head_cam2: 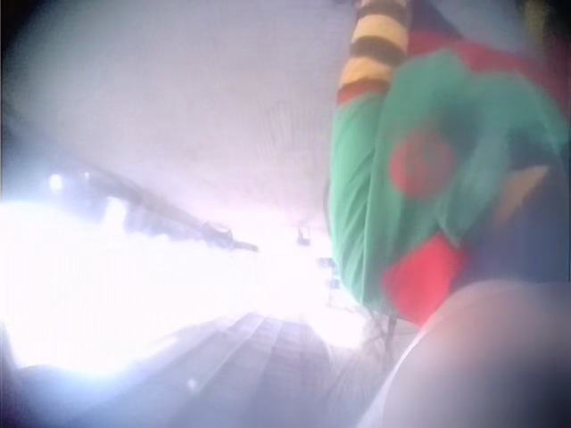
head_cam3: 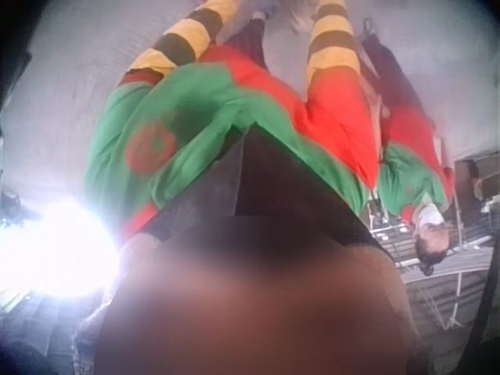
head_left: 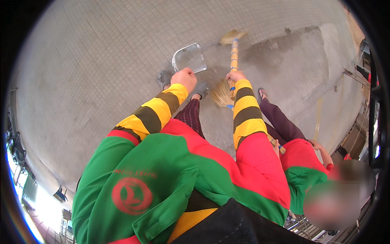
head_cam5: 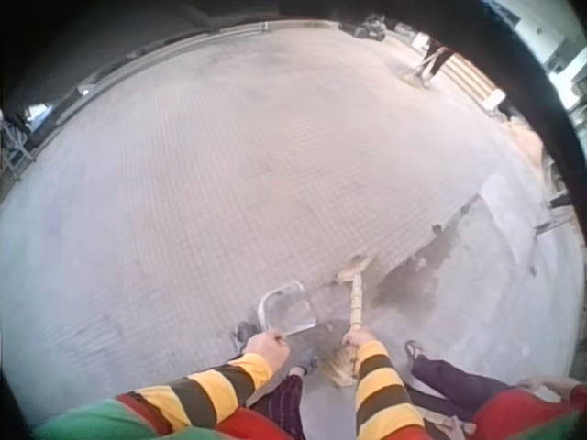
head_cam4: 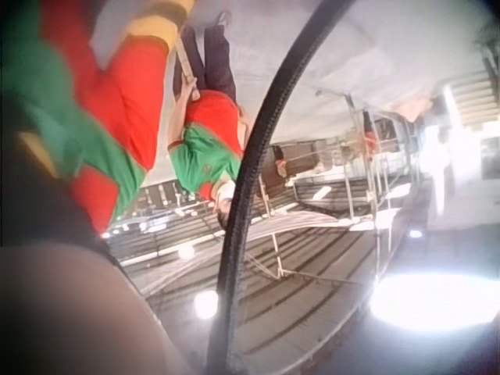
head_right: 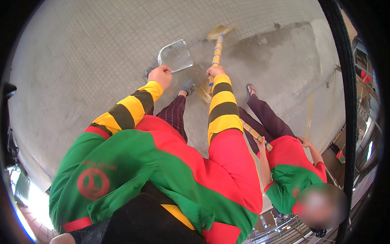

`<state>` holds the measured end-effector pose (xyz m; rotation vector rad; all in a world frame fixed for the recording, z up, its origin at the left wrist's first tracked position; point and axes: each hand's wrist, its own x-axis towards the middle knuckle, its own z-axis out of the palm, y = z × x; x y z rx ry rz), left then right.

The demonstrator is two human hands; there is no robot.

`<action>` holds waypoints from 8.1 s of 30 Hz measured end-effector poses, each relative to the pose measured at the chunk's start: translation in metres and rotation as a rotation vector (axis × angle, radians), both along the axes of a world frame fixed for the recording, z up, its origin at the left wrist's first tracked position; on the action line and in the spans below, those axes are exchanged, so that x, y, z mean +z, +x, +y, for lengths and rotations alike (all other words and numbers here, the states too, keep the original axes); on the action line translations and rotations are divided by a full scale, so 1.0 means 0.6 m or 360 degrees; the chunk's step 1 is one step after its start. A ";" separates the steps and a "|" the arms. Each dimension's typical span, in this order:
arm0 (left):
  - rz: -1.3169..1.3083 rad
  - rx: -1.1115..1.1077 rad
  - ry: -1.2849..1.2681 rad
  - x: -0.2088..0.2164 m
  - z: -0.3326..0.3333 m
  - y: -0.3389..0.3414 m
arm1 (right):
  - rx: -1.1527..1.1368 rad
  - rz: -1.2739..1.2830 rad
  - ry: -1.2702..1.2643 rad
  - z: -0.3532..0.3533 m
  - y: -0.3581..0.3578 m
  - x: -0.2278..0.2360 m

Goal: The person sweeps a tiled floor using a broom and dustpan, gathering debris into the dustpan. They coordinate with another person who also sweeps nearby.

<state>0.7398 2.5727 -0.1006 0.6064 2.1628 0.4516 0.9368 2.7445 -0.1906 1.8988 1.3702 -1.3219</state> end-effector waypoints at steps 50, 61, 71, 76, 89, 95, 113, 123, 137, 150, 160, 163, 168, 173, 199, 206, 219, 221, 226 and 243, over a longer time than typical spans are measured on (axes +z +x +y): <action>-0.0004 -0.0088 0.0182 0.001 -0.250 0.016 | -0.0587 0.0623 -0.0048 -0.585 0.201 0.383; -0.0082 -0.0011 0.0211 0.023 -0.238 0.013 | -0.0685 0.0692 0.0083 -0.514 0.083 0.182; -0.1660 0.1500 -0.0446 0.009 -0.138 -0.016 | -0.1161 0.0879 -0.0179 -0.511 0.209 0.385; -0.1894 0.1329 -0.0506 -0.019 -0.078 -0.031 | -0.1418 0.0879 -0.0171 -0.423 0.205 0.455; -0.1683 0.1489 -0.0442 -0.086 -0.063 -0.020 | -0.1524 0.0826 0.0133 -0.344 0.217 0.174; -0.1709 0.1546 -0.0489 -0.128 -0.068 -0.022 | -0.0897 0.0623 -0.0364 -0.403 0.204 0.127; -0.1602 0.1409 -0.0482 -0.143 -0.044 -0.006 | -0.1627 0.0706 -0.0021 -0.443 0.274 0.207; -0.1671 0.1458 -0.0487 -0.168 -0.042 -0.014 | -0.1366 0.0872 -0.0600 -0.408 0.204 0.137; -0.1663 0.1394 -0.0496 -0.154 -0.069 -0.043 | -0.0994 0.0816 -0.0247 -0.327 0.276 0.399; -0.1582 0.1554 -0.0402 -0.126 -0.099 -0.052 | -0.1388 0.0571 -0.0055 -0.256 0.108 0.067; -0.1668 0.1563 -0.0429 -0.131 -0.081 -0.054 | 0.0240 0.0284 -0.0380 -0.302 0.135 0.224; -0.1612 0.1491 -0.0396 -0.127 -0.074 -0.050 | 0.0107 0.0377 -0.0453 -0.288 0.160 0.311; -0.1644 0.1507 -0.0376 -0.123 -0.075 -0.050 | -0.0320 0.0347 -0.0400 -0.261 0.195 0.440; -0.1652 0.1465 -0.0391 -0.127 -0.073 -0.053 | -0.0391 0.0565 -0.0245 -0.215 0.198 0.432; -0.1678 0.1455 -0.0301 -0.122 -0.074 -0.070 | -0.0473 0.0584 -0.0291 -0.424 0.209 0.301; -0.1777 0.1447 -0.0377 -0.132 -0.116 -0.115 | -0.1369 0.0779 -0.0370 -0.470 0.237 0.380; -0.1831 0.1342 -0.0449 -0.110 -0.192 -0.210 | -0.1282 0.0767 0.0213 -0.378 0.212 0.252; -0.1800 0.1279 -0.0509 -0.110 -0.181 -0.217 | -0.1219 0.0642 0.0288 -0.369 0.187 0.213; -0.1684 0.1308 -0.0468 -0.106 -0.149 -0.228 | -0.0575 0.0345 0.0029 -0.380 0.114 0.142; -0.1691 0.1355 -0.0394 -0.125 -0.109 -0.261 | -0.0659 0.0702 -0.0381 -0.288 0.194 0.368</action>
